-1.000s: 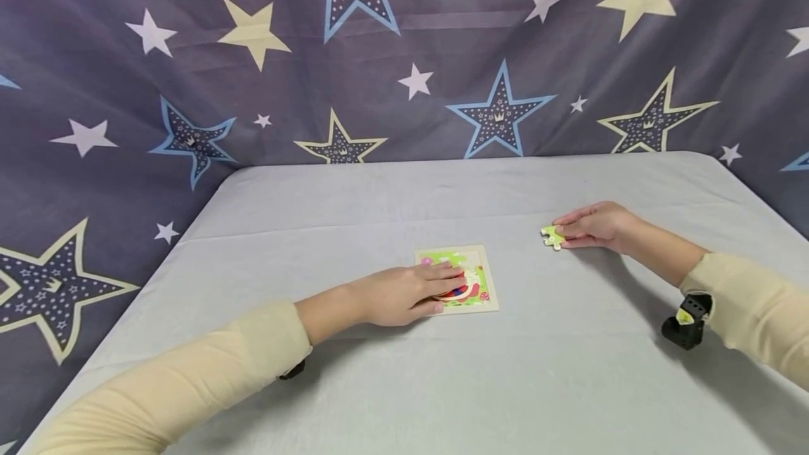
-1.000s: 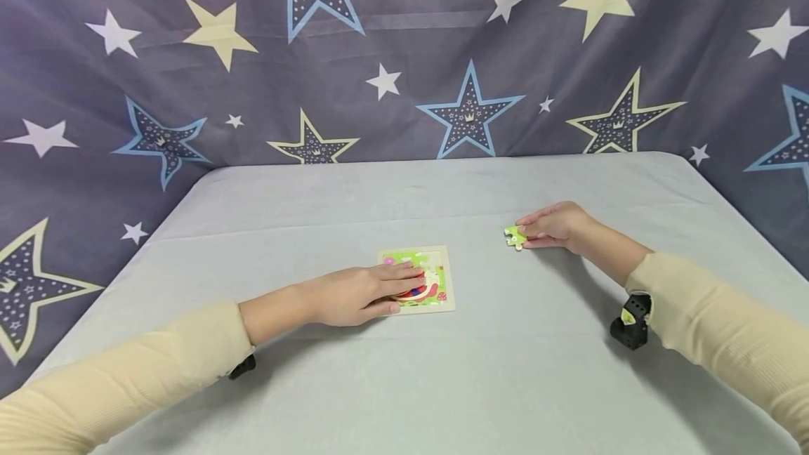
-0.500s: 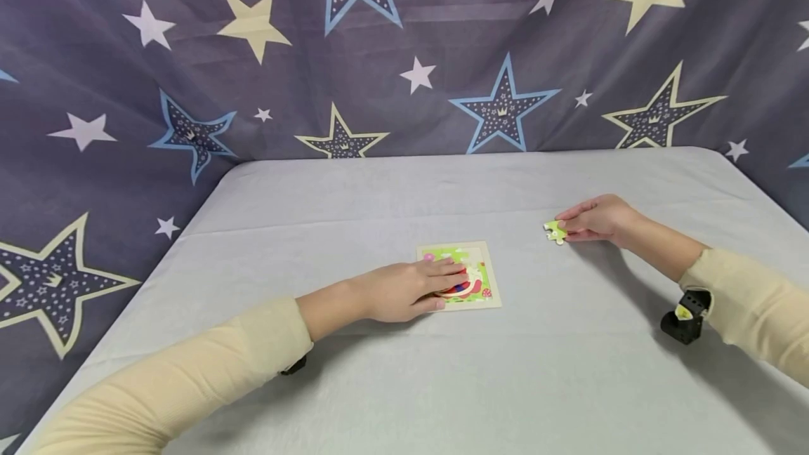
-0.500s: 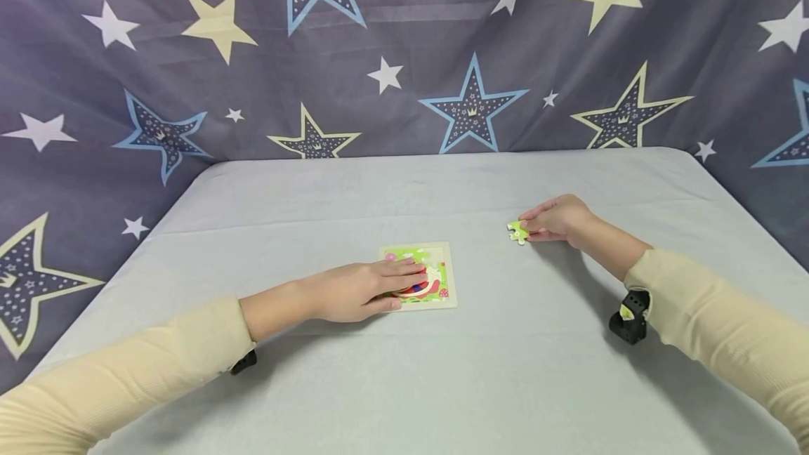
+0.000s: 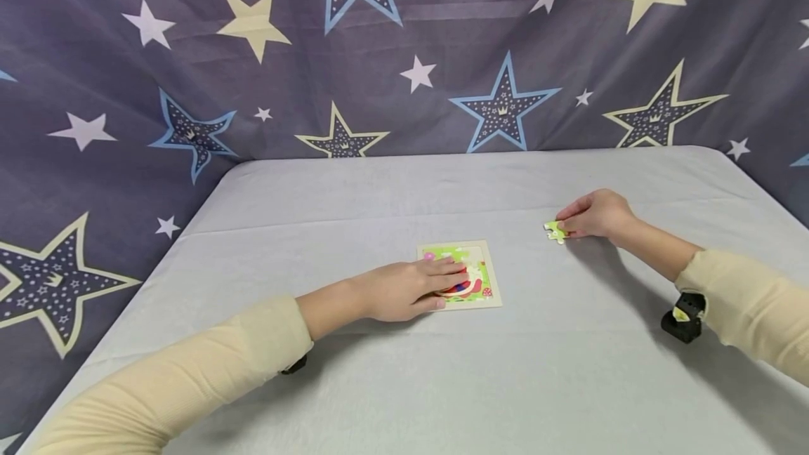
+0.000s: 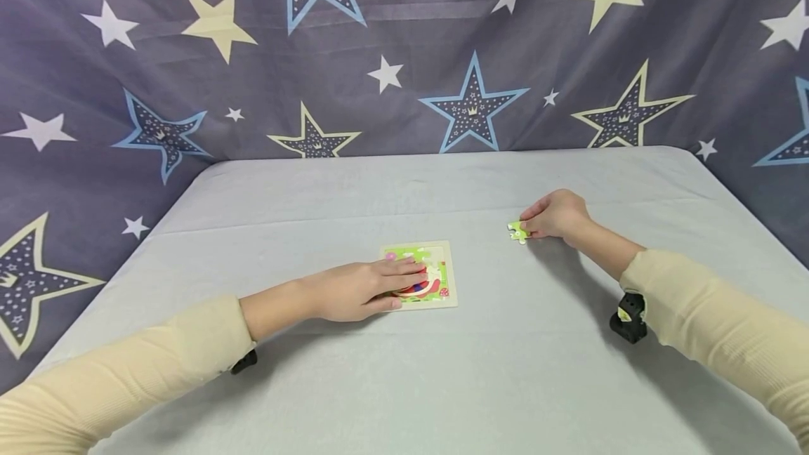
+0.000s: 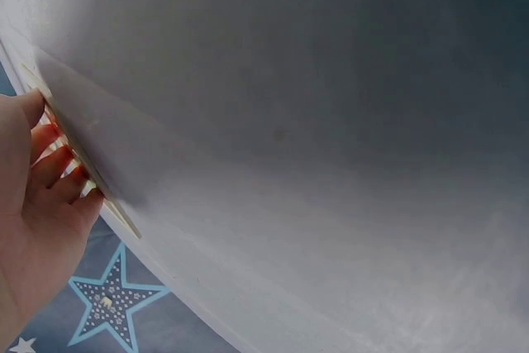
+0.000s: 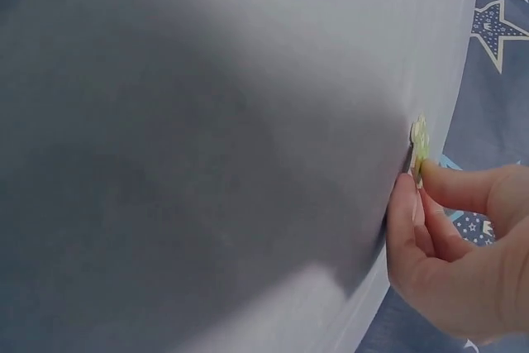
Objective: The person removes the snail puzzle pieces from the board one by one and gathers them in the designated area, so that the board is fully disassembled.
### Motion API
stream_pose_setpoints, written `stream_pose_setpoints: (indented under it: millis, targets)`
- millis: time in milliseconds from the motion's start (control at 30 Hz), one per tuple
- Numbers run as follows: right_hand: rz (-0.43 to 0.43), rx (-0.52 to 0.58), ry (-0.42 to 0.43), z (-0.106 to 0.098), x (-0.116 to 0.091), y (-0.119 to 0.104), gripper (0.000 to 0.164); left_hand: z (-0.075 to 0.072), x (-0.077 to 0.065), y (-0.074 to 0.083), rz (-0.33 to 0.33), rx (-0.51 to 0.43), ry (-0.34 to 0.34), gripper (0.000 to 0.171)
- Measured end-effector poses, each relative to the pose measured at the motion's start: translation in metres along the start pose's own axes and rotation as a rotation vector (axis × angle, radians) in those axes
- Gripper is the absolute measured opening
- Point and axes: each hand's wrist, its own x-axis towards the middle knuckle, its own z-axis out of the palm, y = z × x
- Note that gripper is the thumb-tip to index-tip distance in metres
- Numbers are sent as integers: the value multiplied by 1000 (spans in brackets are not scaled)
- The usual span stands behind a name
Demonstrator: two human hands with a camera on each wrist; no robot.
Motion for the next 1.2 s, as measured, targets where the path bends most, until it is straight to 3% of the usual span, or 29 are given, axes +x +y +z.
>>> stream_pose_setpoints:
  millis: [567, 1200]
  targets:
    - [-16, -112, 41, 1, 1, -1, 31, 0, -1, 1, -2, 2, 5, 54]
    - [-9, -127, 56, 2, 1, -1, 28, 1, 0, 0, -3, 7, -2, 54]
